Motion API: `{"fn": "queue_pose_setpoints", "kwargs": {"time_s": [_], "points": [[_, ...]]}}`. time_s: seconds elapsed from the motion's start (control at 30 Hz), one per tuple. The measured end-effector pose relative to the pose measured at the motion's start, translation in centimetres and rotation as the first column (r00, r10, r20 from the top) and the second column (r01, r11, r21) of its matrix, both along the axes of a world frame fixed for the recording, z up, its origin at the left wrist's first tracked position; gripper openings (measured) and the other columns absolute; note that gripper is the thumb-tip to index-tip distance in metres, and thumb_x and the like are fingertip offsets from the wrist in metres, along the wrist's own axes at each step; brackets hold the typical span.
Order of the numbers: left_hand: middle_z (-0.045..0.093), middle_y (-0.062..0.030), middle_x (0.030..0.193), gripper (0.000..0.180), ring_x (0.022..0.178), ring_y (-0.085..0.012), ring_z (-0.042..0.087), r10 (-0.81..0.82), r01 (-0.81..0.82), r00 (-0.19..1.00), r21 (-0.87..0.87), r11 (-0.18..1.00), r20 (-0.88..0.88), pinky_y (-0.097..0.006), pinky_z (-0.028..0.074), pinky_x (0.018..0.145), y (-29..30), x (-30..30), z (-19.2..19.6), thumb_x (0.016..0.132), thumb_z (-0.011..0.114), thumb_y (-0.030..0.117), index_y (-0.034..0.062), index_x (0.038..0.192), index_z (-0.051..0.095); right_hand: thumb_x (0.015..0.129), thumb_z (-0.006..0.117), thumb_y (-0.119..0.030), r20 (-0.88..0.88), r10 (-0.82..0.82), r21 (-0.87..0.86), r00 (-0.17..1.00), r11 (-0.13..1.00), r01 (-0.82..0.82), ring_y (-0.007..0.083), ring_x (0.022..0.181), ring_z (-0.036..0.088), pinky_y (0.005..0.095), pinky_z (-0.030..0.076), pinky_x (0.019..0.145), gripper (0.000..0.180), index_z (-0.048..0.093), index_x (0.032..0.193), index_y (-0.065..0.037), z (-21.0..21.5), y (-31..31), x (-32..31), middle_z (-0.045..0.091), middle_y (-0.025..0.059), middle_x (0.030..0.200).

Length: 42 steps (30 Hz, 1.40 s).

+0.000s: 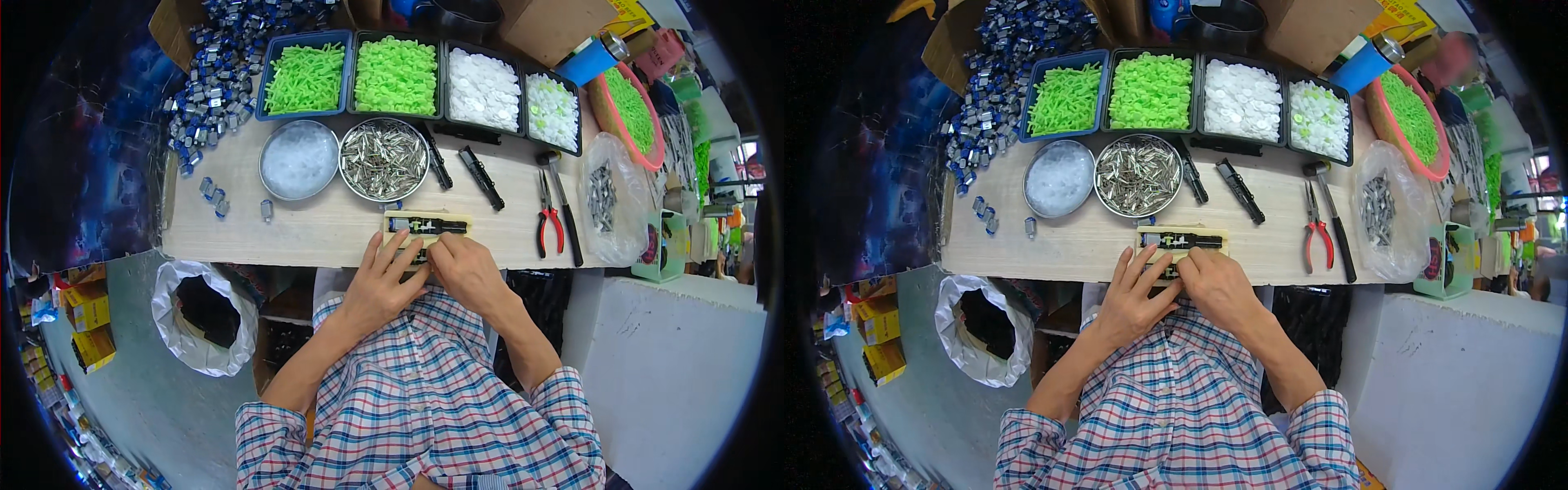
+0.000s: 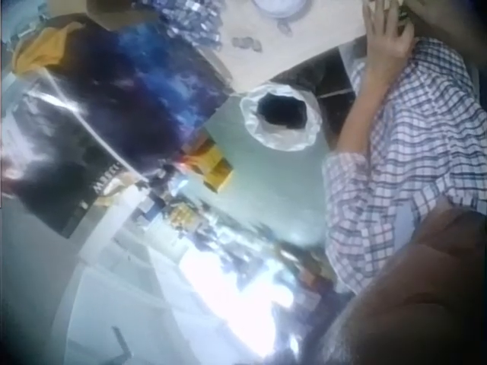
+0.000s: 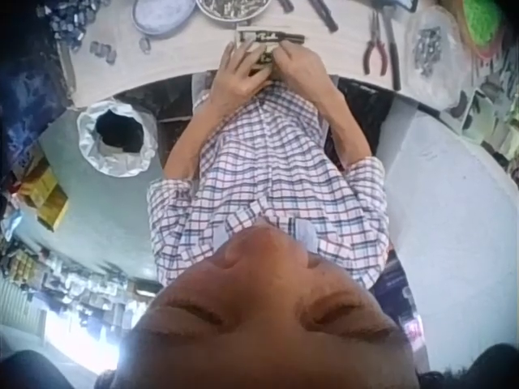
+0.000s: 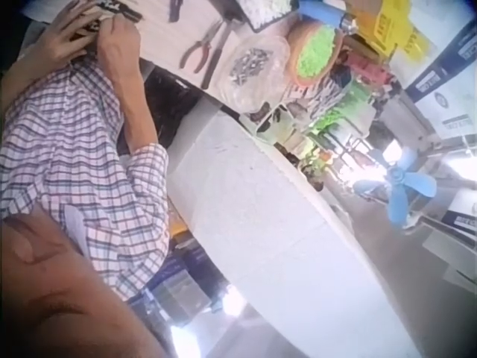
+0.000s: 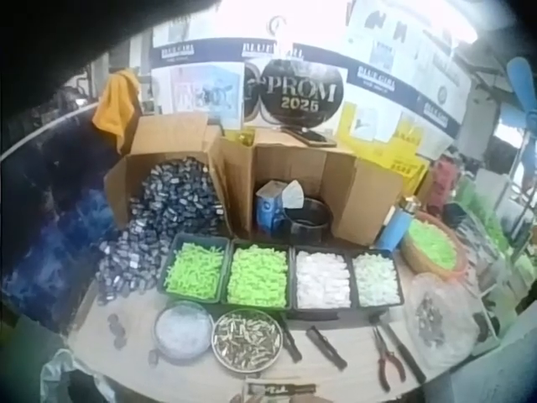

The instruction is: Assembling small plastic components into a fixture and using cutters to trim or secure them.

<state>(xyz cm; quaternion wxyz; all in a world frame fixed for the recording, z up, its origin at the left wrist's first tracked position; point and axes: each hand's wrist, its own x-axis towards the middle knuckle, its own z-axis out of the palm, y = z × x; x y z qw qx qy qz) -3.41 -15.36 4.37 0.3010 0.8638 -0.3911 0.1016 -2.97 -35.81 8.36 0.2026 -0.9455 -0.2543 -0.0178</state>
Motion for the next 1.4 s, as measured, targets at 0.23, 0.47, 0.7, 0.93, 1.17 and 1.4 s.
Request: {"fn": "queue_pose_setpoints", "kwargs": {"time_s": [0.23, 0.47, 0.7, 0.93, 1.17, 1.4], "points": [[0.057, -0.0168, 0.140, 0.020, 0.141, -0.0371, 0.044, 0.053, -0.061, 0.993, 0.069, 0.996, 0.105, -0.063, 0.033, 0.113, -0.9, 0.0, -0.5, 0.087, 0.062, 0.018, 0.0104, 0.103, 0.070, 0.085, 0.067, 0.001, -0.082, -0.156, 0.241, 0.984, 0.955, 0.171, 0.0290, 0.074, 0.063, 0.0386, 0.051, 0.065, 0.012, 0.064, 0.096, -0.003, 0.8, -1.8, 0.2, 0.061, 0.0124, 0.087], [0.065, -0.0114, 0.127, 0.018, 0.135, -0.0322, 0.052, -0.038, 0.018, 0.981, 0.105, 0.994, 0.190, -0.062, 0.031, 0.114, -0.9, 0.7, -0.4, 0.086, 0.071, 0.018, 0.0080, 0.100, 0.070, 0.094, 0.063, -0.005, 0.258, -0.783, 0.270, 0.567, 0.621, 0.736, 0.0261, 0.086, 0.065, 0.0351, 0.052, 0.075, 0.014, 0.067, 0.108, -0.001, 1.1, -18.2, 2.7, 0.069, 0.0127, 0.097], [0.066, -0.0093, 0.114, 0.008, 0.126, -0.0274, 0.058, -0.087, 0.096, 0.977, -0.035, 0.995, 0.195, -0.058, 0.031, 0.117, -1.3, 1.0, -1.2, 0.086, 0.061, 0.014, 0.0066, 0.087, 0.063, 0.098, 0.060, -0.026, 0.347, -0.837, -0.143, 0.424, 0.400, 0.905, 0.0433, 0.111, 0.060, 0.0483, 0.048, 0.095, 0.039, 0.062, 0.128, -0.001, -4.5, -36.3, 2.9, 0.063, 0.0268, 0.119], [0.067, -0.0092, 0.119, 0.018, 0.124, -0.0258, 0.060, -0.162, 0.166, 0.977, -0.012, 0.986, 0.138, -0.058, 0.031, 0.118, -0.7, 1.7, -0.8, 0.083, 0.073, 0.019, 0.0058, 0.094, 0.067, 0.097, 0.062, -0.022, 0.367, -0.798, -0.168, 0.478, 0.449, 0.878, 0.0427, 0.106, 0.062, 0.0472, 0.050, 0.091, 0.035, 0.062, 0.126, -0.003, -6.3, -35.9, 3.2, 0.061, 0.0255, 0.117], [0.067, -0.0108, 0.119, 0.024, 0.122, -0.0285, 0.062, -0.184, 0.204, 0.968, -0.104, 0.973, 0.172, -0.055, 0.040, 0.111, 0.3, 3.1, 0.2, 0.082, 0.073, 0.016, 0.0063, 0.103, 0.065, 0.092, 0.062, -0.003, 0.328, -0.756, -0.079, 0.566, 0.575, 0.814, 0.0416, 0.099, 0.063, 0.0472, 0.051, 0.084, 0.020, 0.060, 0.112, -0.001, -6.2, -35.1, 3.4, 0.062, 0.0221, 0.108], [0.065, -0.0194, 0.119, 0.025, 0.120, -0.0417, 0.057, 0.417, -0.342, 0.902, -0.401, 0.850, 0.113, -0.049, 0.043, 0.106, 1.8, 17.3, 3.9, 0.087, 0.062, -0.004, -0.0006, 0.112, 0.062, 0.088, 0.059, 0.004, 0.309, -0.704, -0.070, 0.640, 0.654, 0.753, 0.0411, 0.096, 0.062, 0.0470, 0.050, 0.084, 0.024, 0.058, 0.112, 0.000, -6.1, -34.7, 2.9, 0.062, 0.0219, 0.100]]}}
